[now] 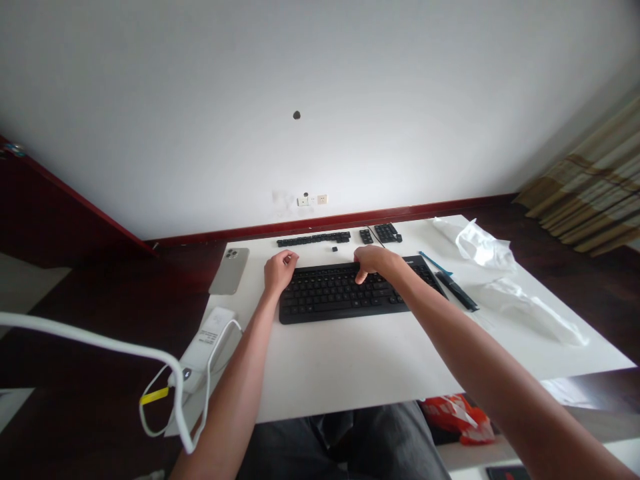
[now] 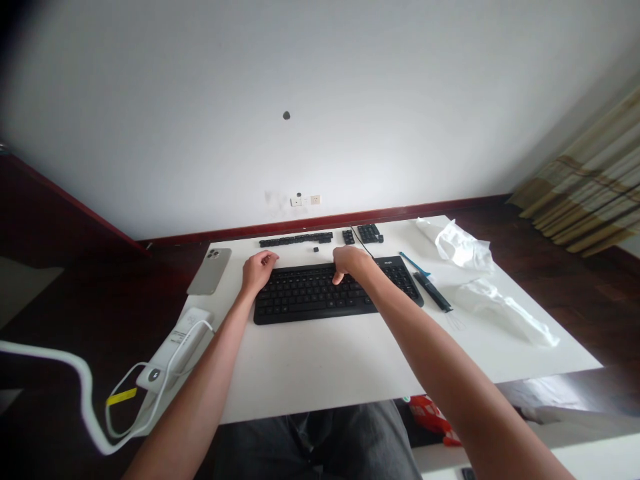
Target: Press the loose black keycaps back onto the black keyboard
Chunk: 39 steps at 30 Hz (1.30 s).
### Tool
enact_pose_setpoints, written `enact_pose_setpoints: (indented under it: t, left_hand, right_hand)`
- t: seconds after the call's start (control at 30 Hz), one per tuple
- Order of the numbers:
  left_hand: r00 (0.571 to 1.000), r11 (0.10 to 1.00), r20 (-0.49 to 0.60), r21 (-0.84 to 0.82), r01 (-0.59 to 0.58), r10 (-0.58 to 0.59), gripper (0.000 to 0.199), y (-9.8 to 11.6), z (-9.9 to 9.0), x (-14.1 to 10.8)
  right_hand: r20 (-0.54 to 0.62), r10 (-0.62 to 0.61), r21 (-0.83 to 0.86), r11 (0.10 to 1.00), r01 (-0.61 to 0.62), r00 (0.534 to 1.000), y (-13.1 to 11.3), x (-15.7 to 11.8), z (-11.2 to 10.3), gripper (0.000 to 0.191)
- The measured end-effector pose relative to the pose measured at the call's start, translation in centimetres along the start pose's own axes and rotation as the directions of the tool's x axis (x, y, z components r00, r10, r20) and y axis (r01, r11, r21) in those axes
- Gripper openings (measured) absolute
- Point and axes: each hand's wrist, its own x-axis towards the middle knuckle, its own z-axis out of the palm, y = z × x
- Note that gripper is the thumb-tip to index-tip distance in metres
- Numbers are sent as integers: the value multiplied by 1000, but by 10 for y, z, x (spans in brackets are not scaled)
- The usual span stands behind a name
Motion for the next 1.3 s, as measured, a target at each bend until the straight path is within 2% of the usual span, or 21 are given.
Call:
enact_pose_setpoints:
  t: [0.33, 0.5, 0.7, 0.83, 0.93, 1.03, 1.1, 1.17, 1.3]
  left_hand:
    - [1000, 1000, -5, 17, -20, 20, 25, -3, 1, 1]
    - [1000, 1000, 3, 27, -10, 10, 25, -2, 2, 1]
    - [1000, 1000, -2, 27, -11, 11, 25, -1, 2, 2]
    - [1000, 1000, 4, 24, -17, 17, 26, -2, 2, 2]
    - [1000, 999, 4, 29, -18, 18, 26, -2, 2, 1]
    - [1000, 999, 12, 33, -22, 22, 27, -2, 2, 1]
    - [1000, 999, 16, 33, -27, 27, 27, -3, 2, 1]
    - [999, 999, 17, 30, -28, 27, 27, -3, 2, 1]
    - [1000, 999, 19, 31, -25, 25, 26, -3, 3, 2]
  right_hand:
    - [-7, -13, -22, 1000, 13, 1000, -11, -3, -4, 79]
    - [-31, -74, 10, 997, 74, 997, -1, 1, 0, 72]
    - [-147, -154, 137, 975, 175, 977, 25, 7, 19, 66]
    - [-256, -254, 223, 923, 313, 933, 43, 2, 35, 55]
    - [-354, -280, 280, 879, 387, 892, 51, -2, 49, 51]
    - [-467, -210, 310, 871, 382, 859, 48, -5, 61, 43]
    - [-549, -109, 303, 898, 319, 829, 42, -5, 67, 34]
    - [-615, -18, 291, 924, 248, 788, 34, -4, 70, 33]
    - [-662, 43, 284, 938, 197, 748, 23, -3, 74, 33]
